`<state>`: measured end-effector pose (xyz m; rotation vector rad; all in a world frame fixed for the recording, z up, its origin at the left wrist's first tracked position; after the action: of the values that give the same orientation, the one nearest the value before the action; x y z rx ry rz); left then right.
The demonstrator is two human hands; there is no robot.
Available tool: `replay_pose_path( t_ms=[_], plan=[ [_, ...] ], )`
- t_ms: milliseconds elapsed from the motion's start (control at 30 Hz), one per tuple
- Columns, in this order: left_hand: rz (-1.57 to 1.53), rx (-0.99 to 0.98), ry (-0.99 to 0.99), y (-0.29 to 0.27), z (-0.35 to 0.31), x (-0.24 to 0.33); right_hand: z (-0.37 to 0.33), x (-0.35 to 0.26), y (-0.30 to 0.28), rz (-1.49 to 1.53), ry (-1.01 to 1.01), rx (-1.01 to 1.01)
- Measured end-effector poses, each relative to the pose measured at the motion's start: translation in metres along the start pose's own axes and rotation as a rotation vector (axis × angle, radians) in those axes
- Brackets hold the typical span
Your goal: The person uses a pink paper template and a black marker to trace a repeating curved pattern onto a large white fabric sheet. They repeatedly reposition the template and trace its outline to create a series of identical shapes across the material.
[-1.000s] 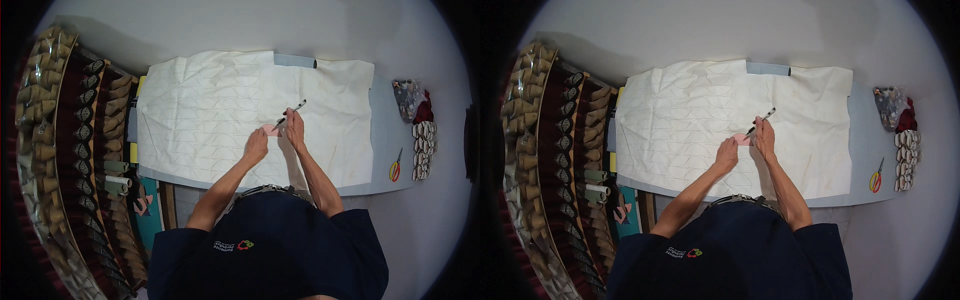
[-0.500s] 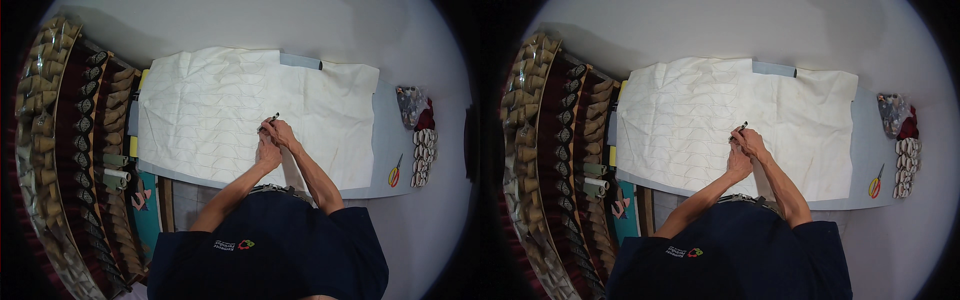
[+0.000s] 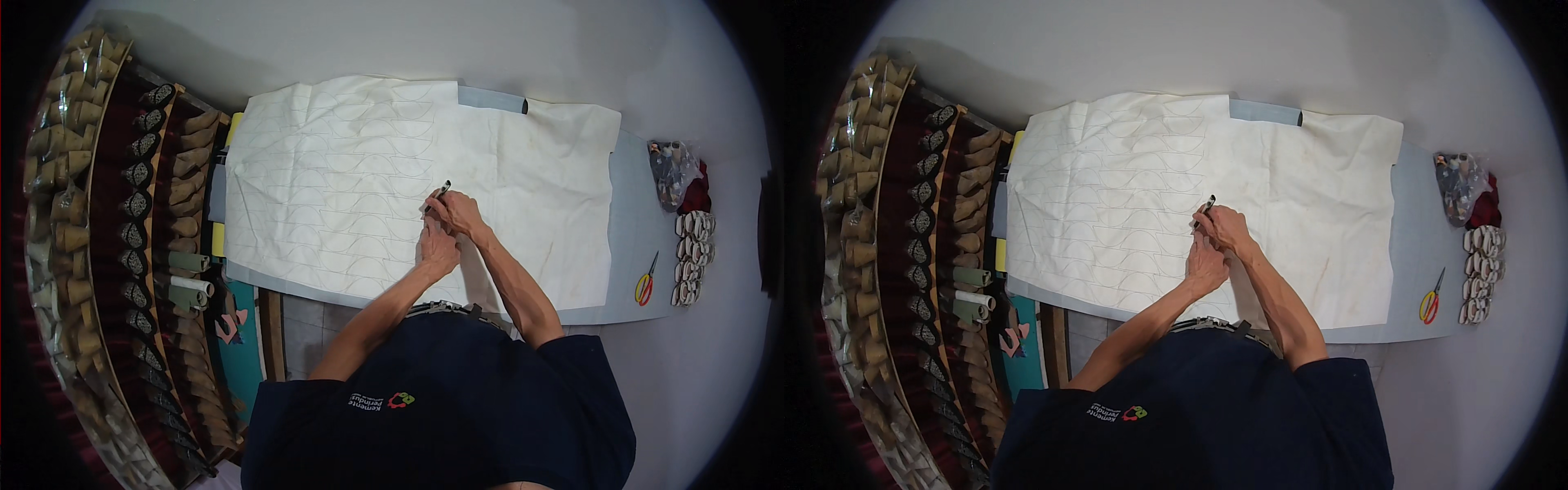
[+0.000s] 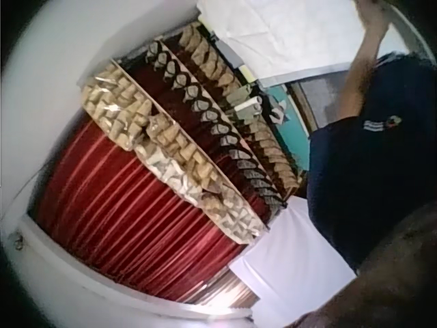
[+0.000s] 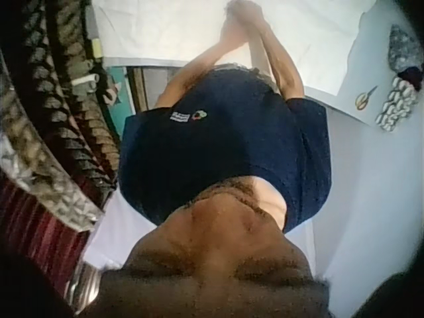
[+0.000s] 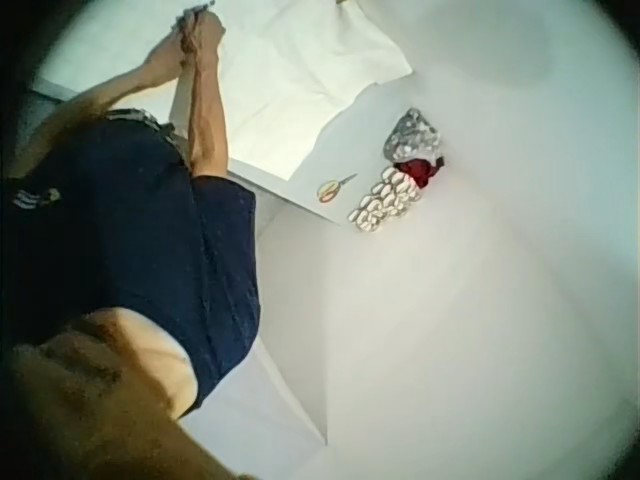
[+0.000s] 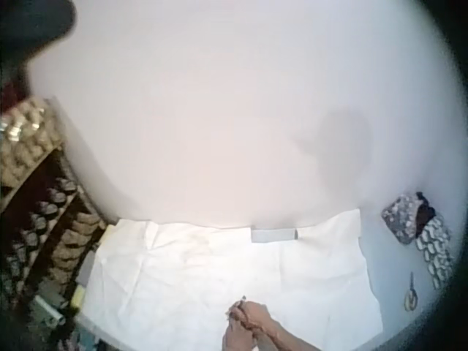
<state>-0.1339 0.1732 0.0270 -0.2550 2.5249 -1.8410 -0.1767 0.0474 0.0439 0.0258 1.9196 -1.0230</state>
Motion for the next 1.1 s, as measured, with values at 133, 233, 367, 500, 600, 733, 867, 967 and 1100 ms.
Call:
replay_pose_path(
  t_ms=[133,233,367,500,600,733,867,967,1100],
  plan=[
    [0.075,-0.045,0.042,-0.007,0.003,-0.008,-0.010,-0.002,-0.019,0.013,-0.067,0.099],
    [0.046,0.138,0.080,0.005,0.004,-0.017,-0.026,0.005,-0.026,0.112,-0.150,0.235],
    [-0.037,0.219,0.150,0.000,0.009,-0.027,-0.066,0.018,-0.023,0.136,-0.096,0.388],
    [-0.110,0.092,0.206,-0.019,0.019,-0.042,-0.109,0.015,-0.018,0.100,-0.061,0.457],
    [-0.189,-0.050,0.289,-0.023,0.043,-0.057,-0.124,0.015,-0.017,0.091,0.018,0.466],
    [-0.381,-0.277,0.435,0.010,0.106,-0.095,-0.109,0.007,-0.007,0.492,0.177,0.306],
    [-0.349,-0.589,0.461,-0.021,0.129,-0.085,-0.080,0.019,0.027,0.746,0.055,0.214],
    [-0.351,-0.657,0.340,-0.005,0.137,-0.093,-0.067,0.009,0.030,0.702,-0.029,0.186],
    [-0.436,-0.617,0.318,-0.017,0.132,-0.088,-0.065,0.001,0.024,0.608,-0.032,0.198]
  ],
)
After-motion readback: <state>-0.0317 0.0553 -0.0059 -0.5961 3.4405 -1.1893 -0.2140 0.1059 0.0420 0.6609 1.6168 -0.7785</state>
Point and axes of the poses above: each hand's wrist, its own z-axis towards the middle knuckle, its own y-axis out of the palm, x = y × z, the point moved 2 cm from there along z, towards the middle knuckle, and after that the axes turned 10 degrees about z, right-handed, at the moved point
